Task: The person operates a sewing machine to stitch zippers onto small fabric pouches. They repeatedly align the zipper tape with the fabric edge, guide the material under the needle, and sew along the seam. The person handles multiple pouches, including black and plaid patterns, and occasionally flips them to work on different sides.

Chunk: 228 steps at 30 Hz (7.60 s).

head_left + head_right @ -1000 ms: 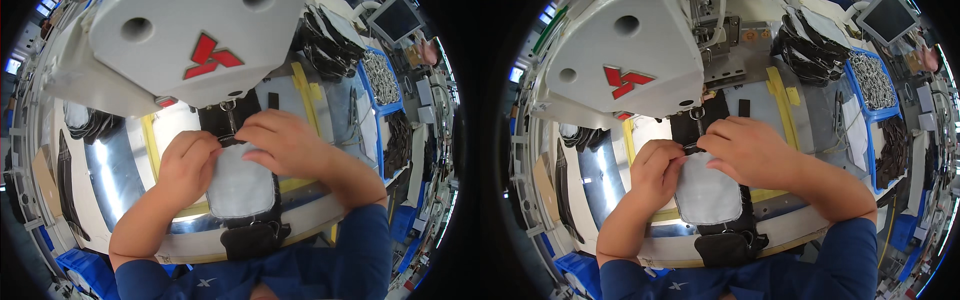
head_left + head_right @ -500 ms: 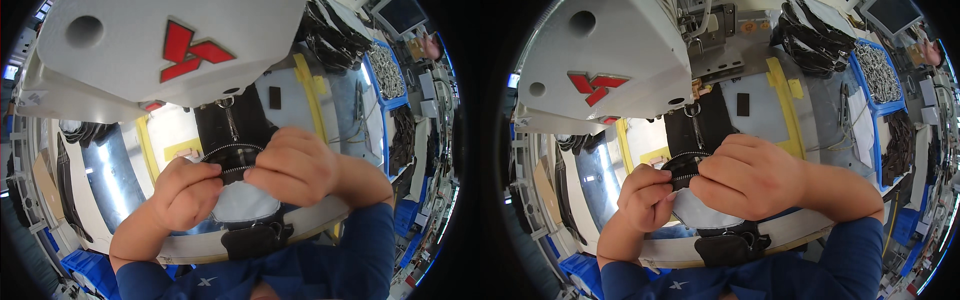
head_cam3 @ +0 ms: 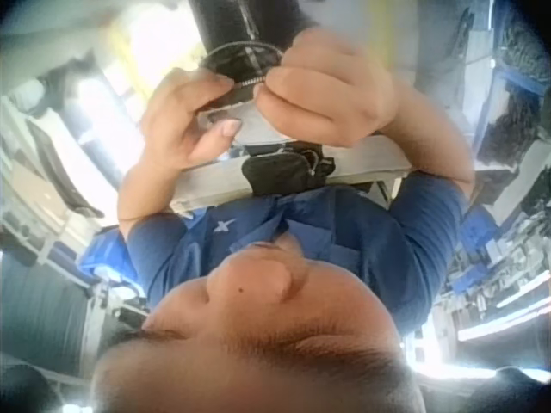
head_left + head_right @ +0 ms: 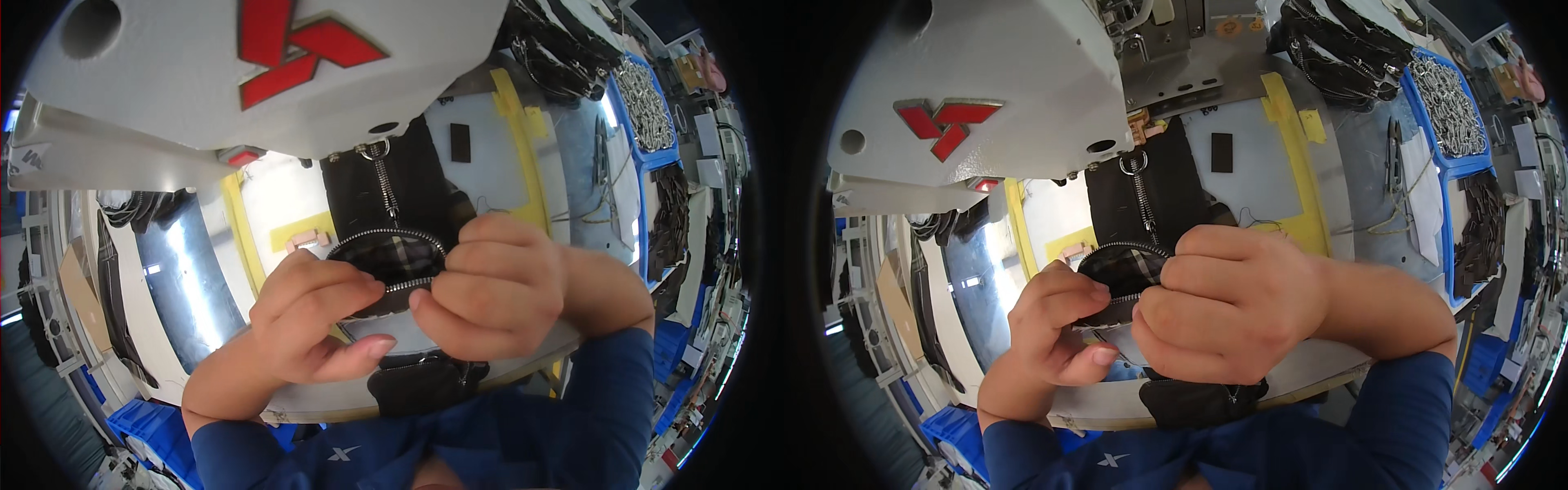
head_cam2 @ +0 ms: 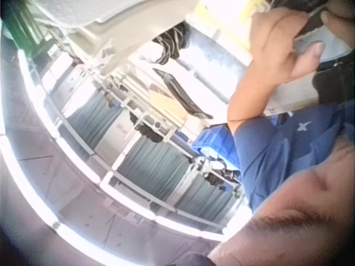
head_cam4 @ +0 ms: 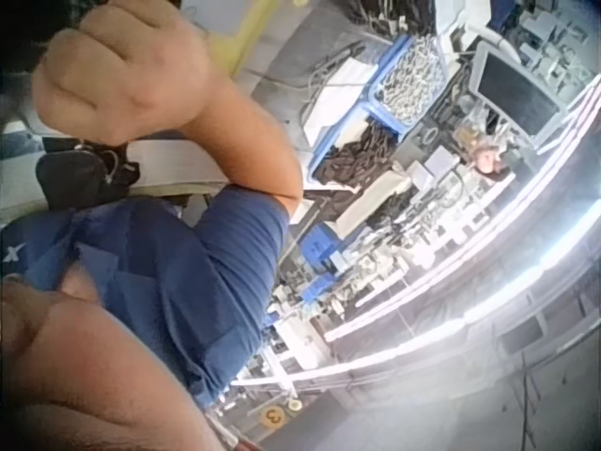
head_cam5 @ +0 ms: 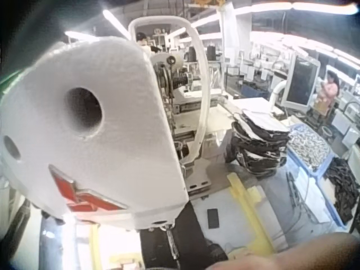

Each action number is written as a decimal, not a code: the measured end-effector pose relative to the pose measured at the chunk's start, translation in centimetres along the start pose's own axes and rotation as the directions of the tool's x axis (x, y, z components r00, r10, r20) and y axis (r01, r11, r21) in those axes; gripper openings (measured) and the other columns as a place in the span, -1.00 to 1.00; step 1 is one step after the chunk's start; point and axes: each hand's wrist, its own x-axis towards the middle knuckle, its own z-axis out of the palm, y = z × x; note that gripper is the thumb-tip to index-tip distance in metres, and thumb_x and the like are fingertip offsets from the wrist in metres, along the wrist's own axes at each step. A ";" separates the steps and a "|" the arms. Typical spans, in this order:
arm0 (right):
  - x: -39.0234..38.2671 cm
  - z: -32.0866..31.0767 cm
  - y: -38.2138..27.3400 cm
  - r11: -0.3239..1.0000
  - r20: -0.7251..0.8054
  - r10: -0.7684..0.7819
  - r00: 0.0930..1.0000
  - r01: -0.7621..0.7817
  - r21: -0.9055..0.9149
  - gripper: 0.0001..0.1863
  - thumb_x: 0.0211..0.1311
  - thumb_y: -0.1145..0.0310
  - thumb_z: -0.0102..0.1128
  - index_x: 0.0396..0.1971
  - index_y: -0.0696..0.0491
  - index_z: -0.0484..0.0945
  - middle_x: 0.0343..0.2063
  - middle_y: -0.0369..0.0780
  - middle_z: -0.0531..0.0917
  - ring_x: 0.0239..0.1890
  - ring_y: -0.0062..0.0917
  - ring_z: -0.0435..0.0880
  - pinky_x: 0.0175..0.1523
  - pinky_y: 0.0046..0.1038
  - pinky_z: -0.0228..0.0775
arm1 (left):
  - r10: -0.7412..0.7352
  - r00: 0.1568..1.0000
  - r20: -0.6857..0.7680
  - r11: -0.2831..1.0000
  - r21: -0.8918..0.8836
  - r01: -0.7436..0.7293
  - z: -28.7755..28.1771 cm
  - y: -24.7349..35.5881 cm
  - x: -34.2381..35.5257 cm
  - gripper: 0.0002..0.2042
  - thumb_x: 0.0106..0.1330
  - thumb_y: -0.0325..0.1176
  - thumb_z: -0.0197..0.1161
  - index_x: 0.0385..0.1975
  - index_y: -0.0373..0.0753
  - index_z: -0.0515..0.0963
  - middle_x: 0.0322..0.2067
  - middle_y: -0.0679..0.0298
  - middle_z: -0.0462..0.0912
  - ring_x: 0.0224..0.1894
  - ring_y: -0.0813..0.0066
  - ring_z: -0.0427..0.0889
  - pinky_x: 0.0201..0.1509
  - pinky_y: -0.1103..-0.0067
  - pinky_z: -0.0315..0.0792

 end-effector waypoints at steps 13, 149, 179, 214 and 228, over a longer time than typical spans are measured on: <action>-0.4 0.5 0.4 0.986 0.025 0.115 0.993 -0.117 0.118 -0.79 -0.04 0.42 0.40 -0.36 0.12 0.64 -0.32 -0.22 0.59 -0.43 -0.45 0.57 -0.37 -0.41 0.43 | 0.043 0.999 0.027 0.988 0.145 -0.047 0.2 0.0 0.1 -0.74 0.03 -0.59 0.54 -0.24 -0.36 0.74 -0.37 0.16 0.75 -0.47 0.37 0.63 -0.49 0.51 0.33; -0.8 2.4 10.7 0.610 0.363 0.780 0.509 -0.747 -0.264 -0.64 0.36 0.19 0.28 -0.43 0.23 0.72 -0.41 0.08 0.74 -0.23 0.08 0.76 -0.06 0.01 0.60 | -0.469 0.879 -0.081 0.817 0.340 0.467 0.5 -10.5 4.6 -0.71 0.17 -0.49 0.58 -0.09 -0.29 0.76 -0.21 0.18 0.82 -0.19 0.34 0.77 -0.06 0.45 0.62; 3.1 0.5 9.4 0.673 0.438 0.696 0.569 -0.729 -0.124 -0.74 0.21 0.43 0.29 -0.10 0.05 0.76 -0.19 0.04 0.78 -0.09 0.01 0.74 0.01 -0.11 0.59 | -0.152 0.870 0.468 0.949 0.314 -0.003 -1.4 -2.3 6.4 -0.52 0.09 -0.25 0.56 -0.07 -0.38 0.56 0.15 -0.11 0.63 0.04 -0.05 0.70 0.14 0.26 0.62; 2.9 2.6 8.4 0.545 0.551 0.789 0.272 -0.725 -0.421 -0.60 0.45 0.08 0.27 0.17 -0.09 0.70 0.11 -0.21 0.77 0.19 -0.28 0.71 0.28 -0.23 0.51 | -0.271 0.720 0.639 0.730 0.624 -0.279 -1.7 -1.2 5.4 -0.46 0.11 -0.34 0.30 0.08 -0.55 0.63 0.12 -0.34 0.66 -0.06 0.10 0.75 0.05 0.37 0.65; 3.3 2.8 8.6 0.601 0.463 0.757 0.461 -0.769 -0.217 -0.65 0.25 0.29 0.28 0.04 -0.09 0.73 -0.10 -0.05 0.80 -0.02 -0.02 0.76 0.07 -0.09 0.64 | -0.327 0.698 0.637 0.718 0.647 -0.254 -1.8 -0.4 5.7 -0.33 0.09 -0.12 0.50 0.14 -0.49 0.59 0.14 -0.23 0.64 -0.04 0.11 0.74 0.03 0.37 0.66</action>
